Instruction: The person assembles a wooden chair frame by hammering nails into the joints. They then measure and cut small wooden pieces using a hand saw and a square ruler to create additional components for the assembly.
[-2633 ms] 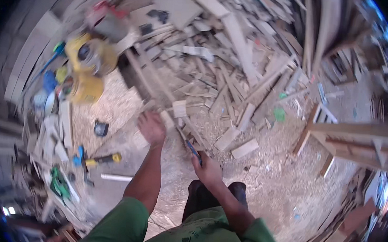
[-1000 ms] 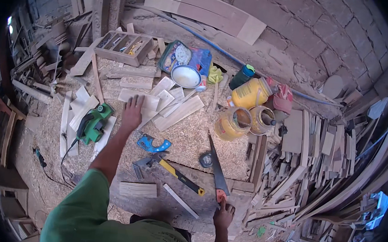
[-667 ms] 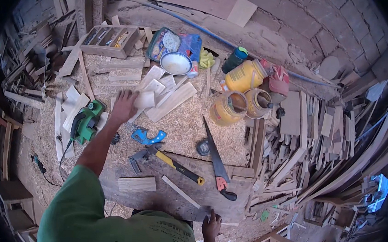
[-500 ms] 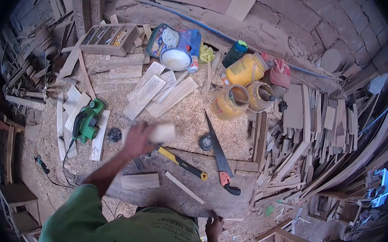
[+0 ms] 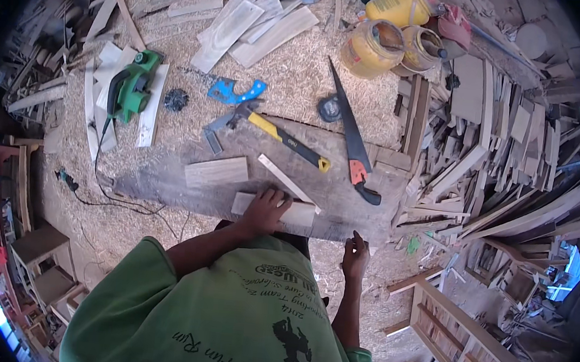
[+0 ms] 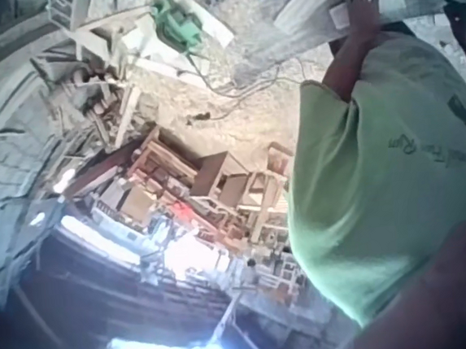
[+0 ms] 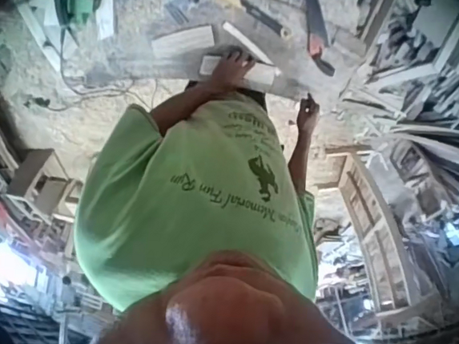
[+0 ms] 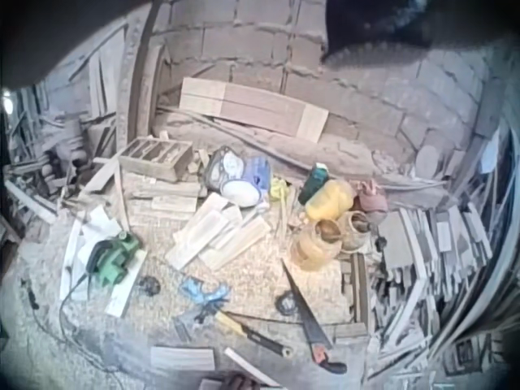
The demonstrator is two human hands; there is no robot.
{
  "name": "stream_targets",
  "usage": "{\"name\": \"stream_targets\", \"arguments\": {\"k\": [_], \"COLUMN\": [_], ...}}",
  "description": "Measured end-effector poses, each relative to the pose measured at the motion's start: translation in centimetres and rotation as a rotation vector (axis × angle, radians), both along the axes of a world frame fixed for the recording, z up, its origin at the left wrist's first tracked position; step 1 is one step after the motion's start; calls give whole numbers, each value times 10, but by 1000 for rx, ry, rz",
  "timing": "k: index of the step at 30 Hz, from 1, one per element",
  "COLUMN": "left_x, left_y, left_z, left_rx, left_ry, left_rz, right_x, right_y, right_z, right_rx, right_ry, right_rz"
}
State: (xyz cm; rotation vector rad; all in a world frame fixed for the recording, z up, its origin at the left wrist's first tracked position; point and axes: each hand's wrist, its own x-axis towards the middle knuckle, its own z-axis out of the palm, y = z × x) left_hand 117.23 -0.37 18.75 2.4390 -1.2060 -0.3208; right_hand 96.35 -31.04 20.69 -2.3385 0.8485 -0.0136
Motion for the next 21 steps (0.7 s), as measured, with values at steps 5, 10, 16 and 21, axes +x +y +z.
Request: {"name": "stream_targets", "arguments": {"k": [5,10,16,21], "left_x": [-22,-32,97,199], "left_y": [-8,-11,30,107], "left_z": [5,4,-37,-54], "left_rx": [-10,-24,-35,249], "left_ry": [-73,-44,-328,14], "left_rz": [118,194,724,1336], "right_x": [-20,-21,-31,-53], "right_y": [4,9,-12,-11], "right_z": [16,64,226,372], "right_rx": [67,175,-28,-230], "right_ry": [5,-18,-305,-1042], "right_rz": [5,-18,-93,-104]}}
